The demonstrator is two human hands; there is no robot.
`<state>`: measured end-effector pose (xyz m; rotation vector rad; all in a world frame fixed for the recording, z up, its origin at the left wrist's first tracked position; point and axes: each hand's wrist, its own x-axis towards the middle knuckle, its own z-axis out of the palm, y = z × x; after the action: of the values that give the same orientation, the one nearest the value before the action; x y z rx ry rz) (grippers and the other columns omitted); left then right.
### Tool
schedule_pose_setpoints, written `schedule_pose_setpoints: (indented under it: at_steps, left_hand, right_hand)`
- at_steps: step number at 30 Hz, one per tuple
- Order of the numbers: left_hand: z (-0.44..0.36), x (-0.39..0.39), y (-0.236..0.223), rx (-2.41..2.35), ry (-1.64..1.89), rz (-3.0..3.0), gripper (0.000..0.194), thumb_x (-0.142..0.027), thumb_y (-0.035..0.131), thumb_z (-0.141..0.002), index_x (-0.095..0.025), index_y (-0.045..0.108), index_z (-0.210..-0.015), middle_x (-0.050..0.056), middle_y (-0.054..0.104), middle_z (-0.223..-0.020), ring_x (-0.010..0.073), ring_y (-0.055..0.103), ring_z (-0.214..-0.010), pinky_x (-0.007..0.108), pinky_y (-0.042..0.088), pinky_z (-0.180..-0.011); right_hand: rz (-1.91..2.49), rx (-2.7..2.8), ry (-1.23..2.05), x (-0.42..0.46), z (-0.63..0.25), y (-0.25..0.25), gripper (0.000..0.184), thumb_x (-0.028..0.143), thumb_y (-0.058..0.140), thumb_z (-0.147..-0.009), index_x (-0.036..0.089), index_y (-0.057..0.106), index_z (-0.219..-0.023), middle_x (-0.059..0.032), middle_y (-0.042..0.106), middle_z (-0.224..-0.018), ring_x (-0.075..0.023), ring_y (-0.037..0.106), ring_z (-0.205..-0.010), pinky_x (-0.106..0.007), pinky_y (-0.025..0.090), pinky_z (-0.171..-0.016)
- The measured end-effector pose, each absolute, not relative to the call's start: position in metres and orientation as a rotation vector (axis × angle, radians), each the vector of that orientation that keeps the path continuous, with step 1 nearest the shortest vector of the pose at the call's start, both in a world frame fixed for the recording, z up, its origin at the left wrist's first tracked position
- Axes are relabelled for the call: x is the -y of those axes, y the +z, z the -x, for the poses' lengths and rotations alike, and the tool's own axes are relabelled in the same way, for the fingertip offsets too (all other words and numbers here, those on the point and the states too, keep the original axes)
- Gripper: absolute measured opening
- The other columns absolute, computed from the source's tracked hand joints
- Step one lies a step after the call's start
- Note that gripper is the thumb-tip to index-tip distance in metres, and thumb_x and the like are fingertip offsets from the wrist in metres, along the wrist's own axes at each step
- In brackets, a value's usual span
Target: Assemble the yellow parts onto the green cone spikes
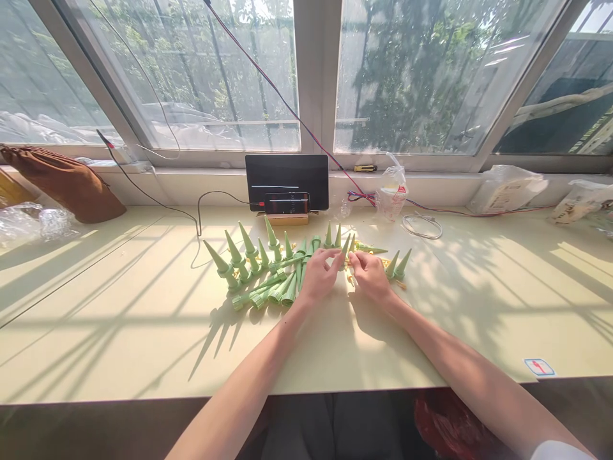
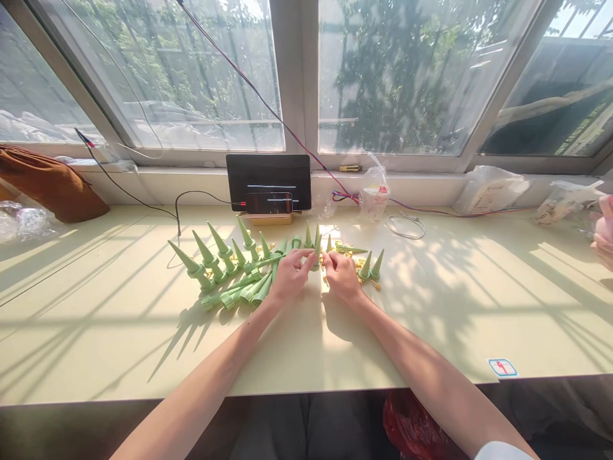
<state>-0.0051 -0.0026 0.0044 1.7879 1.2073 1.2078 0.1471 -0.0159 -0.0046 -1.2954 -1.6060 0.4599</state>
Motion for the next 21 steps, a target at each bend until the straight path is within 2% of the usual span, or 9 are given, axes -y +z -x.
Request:
schedule_pose_setpoints:
  at_steps: [3, 6, 9, 12, 15, 21]
  left_hand:
    - [0.0058, 0.0027, 0.0081, -1.256, 1.274, -1.715, 0.04, -0.054, 0.051, -0.09, -0.019, 0.07, -0.087, 0.003, 0.064, -0.082, 0.0088, 0.045, -0.048, 0.024, 0.036, -0.049]
    - [0.0063, 0.0031, 0.0098, -1.246, 1.268, -1.634, 0.049, -0.057, 0.049, -0.09, -0.018, 0.061, -0.064, -0.001, 0.051, -0.054, 0.0088, 0.039, -0.043, 0.025, 0.032, -0.047]
    - [0.0062, 0.0039, 0.0107, -1.204, 1.158, -1.559, 0.061, -0.062, 0.048, -0.088, -0.017, 0.054, -0.048, -0.001, 0.042, -0.042, 0.0079, 0.036, -0.039, 0.025, 0.03, -0.046]
    - [0.0062, 0.0046, 0.0126, -1.183, 1.052, -1.439, 0.065, -0.067, 0.05, -0.085, -0.016, 0.058, -0.047, 0.0, 0.046, -0.042, 0.0068, 0.035, -0.035, 0.025, 0.025, -0.041]
    - [0.0067, 0.0042, 0.014, -1.146, 0.97, -1.339, 0.063, -0.07, 0.052, -0.082, -0.014, 0.065, -0.054, 0.002, 0.052, -0.046, 0.006, 0.032, -0.031, 0.025, 0.02, -0.037]
    - [0.0079, 0.0009, 0.0109, -1.079, 0.905, -1.289, 0.06, -0.068, 0.056, -0.08, -0.012, 0.071, -0.064, 0.005, 0.06, -0.054, 0.0059, 0.036, -0.032, 0.024, 0.023, -0.035]
  right_hand:
    - [1.29, 1.624, 0.378, 0.0164, -0.1478, -0.0044, 0.041, 0.046, 0.042, -0.096, 0.022, 0.043, -0.063, 0.0032, 0.04, -0.052, -0.013, 0.036, -0.049, -0.028, 0.03, -0.051]
    - [1.262, 1.641, 0.343, 0.0173, -0.1483, -0.0037, 0.041, 0.043, 0.042, -0.097, 0.021, 0.042, -0.063, 0.0034, 0.038, -0.054, -0.0127, 0.034, -0.051, -0.028, 0.029, -0.053]
    - [1.229, 1.67, 0.329, 0.018, -0.1488, -0.0028, 0.039, 0.039, 0.042, -0.098, 0.021, 0.041, -0.063, 0.0034, 0.036, -0.056, -0.0127, 0.034, -0.054, -0.028, 0.028, -0.054]
    - [1.21, 1.707, 0.306, 0.0178, -0.1492, -0.0024, 0.037, 0.036, 0.041, -0.098, 0.02, 0.046, -0.065, 0.0026, 0.039, -0.059, -0.0129, 0.035, -0.056, -0.027, 0.029, -0.055]
    - [1.201, 1.709, 0.329, 0.0175, -0.1489, -0.0031, 0.033, 0.035, 0.042, -0.098, 0.019, 0.053, -0.071, 0.0015, 0.046, -0.062, -0.0131, 0.039, -0.056, -0.027, 0.032, -0.056]
    - [1.197, 1.605, 0.48, 0.0166, -0.1477, -0.0072, 0.026, 0.041, 0.049, -0.096, 0.02, 0.054, -0.082, 0.002, 0.052, -0.063, -0.0122, 0.044, -0.051, -0.026, 0.036, -0.053]
